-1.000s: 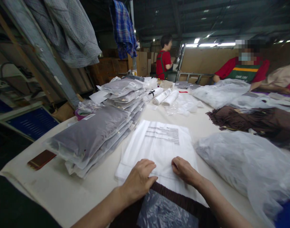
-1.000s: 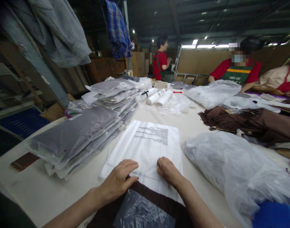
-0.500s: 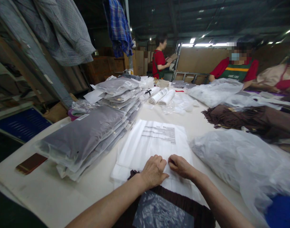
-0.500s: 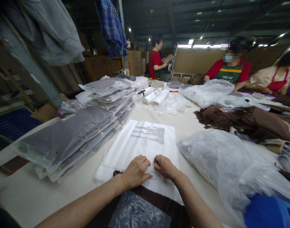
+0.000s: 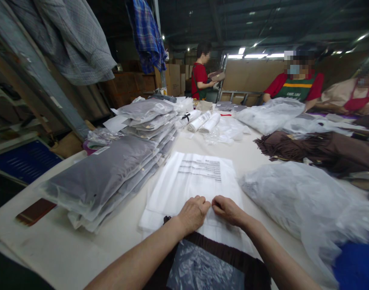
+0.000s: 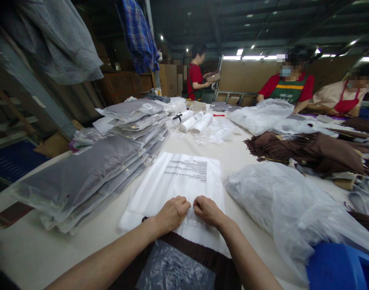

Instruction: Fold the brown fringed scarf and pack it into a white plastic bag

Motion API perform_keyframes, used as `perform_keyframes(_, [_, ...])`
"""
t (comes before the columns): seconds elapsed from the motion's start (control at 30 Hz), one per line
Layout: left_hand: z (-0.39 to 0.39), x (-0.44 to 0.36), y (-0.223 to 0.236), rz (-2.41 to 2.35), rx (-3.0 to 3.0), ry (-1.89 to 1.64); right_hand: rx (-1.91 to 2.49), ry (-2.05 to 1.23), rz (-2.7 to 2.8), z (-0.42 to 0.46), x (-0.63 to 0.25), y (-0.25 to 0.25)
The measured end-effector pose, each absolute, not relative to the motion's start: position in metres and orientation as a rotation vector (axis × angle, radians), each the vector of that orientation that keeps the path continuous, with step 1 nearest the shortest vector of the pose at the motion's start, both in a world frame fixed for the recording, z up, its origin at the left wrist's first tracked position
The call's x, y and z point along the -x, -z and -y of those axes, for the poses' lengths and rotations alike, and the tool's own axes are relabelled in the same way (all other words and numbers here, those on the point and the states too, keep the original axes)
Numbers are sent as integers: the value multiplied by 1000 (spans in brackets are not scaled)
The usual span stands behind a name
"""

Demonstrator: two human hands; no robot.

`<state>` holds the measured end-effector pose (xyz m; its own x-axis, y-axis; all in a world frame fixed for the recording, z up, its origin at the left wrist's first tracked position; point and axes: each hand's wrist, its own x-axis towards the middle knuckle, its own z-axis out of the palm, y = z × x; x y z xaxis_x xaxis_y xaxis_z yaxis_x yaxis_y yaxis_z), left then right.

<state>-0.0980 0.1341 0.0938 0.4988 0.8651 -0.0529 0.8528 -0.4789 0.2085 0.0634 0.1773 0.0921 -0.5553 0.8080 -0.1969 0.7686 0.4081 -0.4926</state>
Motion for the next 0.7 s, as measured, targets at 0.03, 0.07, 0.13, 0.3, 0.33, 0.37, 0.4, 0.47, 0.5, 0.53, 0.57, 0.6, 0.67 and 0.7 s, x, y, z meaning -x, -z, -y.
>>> perform_keyframes(0.03, [-136, 99, -94, -1467, -2523, -80, 1443, -842, 2572, -177, -64, -92])
perform_keyframes(0.07, [-138, 99, -94, -1460, -2509, -72, 1441, -842, 2570, -177, -64, -92])
perform_keyframes(0.13, [-142, 99, -93, -1450, -2476, -65, 1437, -840, 2566, -177, -64, -92])
perform_keyframes(0.3, [-148, 101, -93, -1489, -2348, -125, 1432, -838, 2553, -176, -65, -92])
perform_keyframes(0.33, [-149, 103, -93, -1490, -2319, -141, 1429, -841, 2551, -176, -65, -91])
perform_keyframes(0.37, [-151, 104, -94, -1486, -2291, -155, 1424, -845, 2549, -176, -65, -91])
perform_keyframes(0.4, [-152, 106, -94, -1475, -2267, -168, 1419, -849, 2549, -176, -65, -91])
perform_keyframes(0.47, [-156, 109, -94, -1448, -2228, -191, 1408, -856, 2547, -176, -65, -91])
perform_keyframes(0.5, [-158, 111, -94, -1435, -2210, -203, 1403, -859, 2545, -176, -65, -91])
perform_keyframes(0.53, [-160, 112, -93, -1422, -2192, -216, 1399, -862, 2543, -176, -66, -91])
perform_keyframes(0.57, [-162, 113, -92, -1410, -2174, -229, 1395, -865, 2539, -176, -66, -91])
perform_keyframes(0.6, [-163, 114, -91, -1401, -2157, -243, 1391, -868, 2534, -176, -66, -91])
perform_keyframes(0.67, [-165, 114, -88, -1393, -2127, -274, 1384, -875, 2524, -176, -66, -91])
perform_keyframes(0.7, [-165, 115, -87, -1393, -2114, -291, 1381, -878, 2518, -176, -66, -90])
